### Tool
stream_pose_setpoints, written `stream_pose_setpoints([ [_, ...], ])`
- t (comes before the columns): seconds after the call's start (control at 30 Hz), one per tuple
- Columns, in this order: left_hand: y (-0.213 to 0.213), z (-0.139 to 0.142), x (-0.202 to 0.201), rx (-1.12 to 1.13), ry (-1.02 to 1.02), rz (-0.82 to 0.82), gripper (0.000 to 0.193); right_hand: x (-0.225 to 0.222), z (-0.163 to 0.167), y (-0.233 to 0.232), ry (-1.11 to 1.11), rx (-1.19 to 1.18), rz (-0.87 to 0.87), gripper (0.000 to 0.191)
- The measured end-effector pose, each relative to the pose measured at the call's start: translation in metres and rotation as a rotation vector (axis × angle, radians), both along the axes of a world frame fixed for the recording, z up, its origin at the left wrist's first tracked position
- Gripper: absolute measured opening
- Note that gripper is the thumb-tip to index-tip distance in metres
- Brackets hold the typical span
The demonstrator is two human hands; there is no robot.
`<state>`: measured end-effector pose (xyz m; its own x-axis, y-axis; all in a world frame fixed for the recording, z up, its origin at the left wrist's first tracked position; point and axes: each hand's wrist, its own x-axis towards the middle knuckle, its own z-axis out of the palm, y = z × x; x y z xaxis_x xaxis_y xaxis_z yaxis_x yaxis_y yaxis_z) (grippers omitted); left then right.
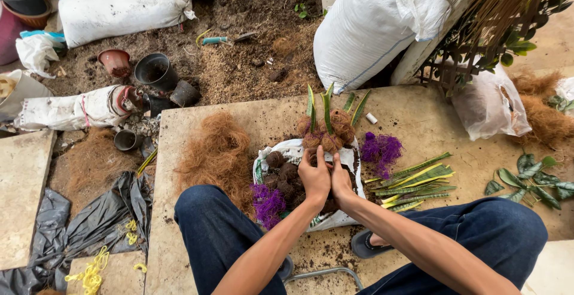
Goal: The person wraps a snake plant cutting in coconut coir and secures it with purple string. They then place the wrapped plant into a white bag containing soil and other wrapped plants, and add more soil around it.
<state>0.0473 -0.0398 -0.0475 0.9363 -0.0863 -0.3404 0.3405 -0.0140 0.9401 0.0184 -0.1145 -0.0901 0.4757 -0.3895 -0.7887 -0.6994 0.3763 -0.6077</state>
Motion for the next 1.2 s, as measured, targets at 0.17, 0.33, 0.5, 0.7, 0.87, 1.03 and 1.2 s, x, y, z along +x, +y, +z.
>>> stream_pose_setpoints([
  [0.17, -0.001, 0.000, 0.000, 0.024, -0.025, 0.029, 0.039, 0.003, 0.001, -0.002, -0.009, -0.100, 0.065, 0.082],
  [0.33, 0.003, -0.009, 0.004, 0.204, 0.054, 0.055, 0.057, -0.002, 0.002, 0.001, 0.071, -0.185, 0.210, 0.098],
  [0.5, 0.011, -0.021, 0.017, 0.197, 0.187, -0.021, 0.069, -0.013, 0.022, 0.000, -0.098, -0.334, 0.419, 0.091],
  [0.7, 0.007, -0.033, 0.018, 0.203, -0.097, 0.009, 0.056, -0.014, 0.026, -0.001, -0.071, -0.429, 0.456, 0.088],
  [0.87, 0.006, -0.043, 0.025, 0.049, -0.257, -0.064, 0.052, -0.016, 0.010, -0.002, -0.092, -0.228, 0.232, 0.080],
  [1.03, 0.006, -0.054, 0.031, -0.055, -0.243, -0.139, 0.051, -0.005, 0.028, -0.006, -0.056, 0.270, 0.057, 0.077],
  [1.2, 0.010, -0.064, 0.032, -0.295, -0.133, -0.290, 0.055, 0.002, 0.043, -0.014, 0.081, 0.442, 0.075, 0.075],
])
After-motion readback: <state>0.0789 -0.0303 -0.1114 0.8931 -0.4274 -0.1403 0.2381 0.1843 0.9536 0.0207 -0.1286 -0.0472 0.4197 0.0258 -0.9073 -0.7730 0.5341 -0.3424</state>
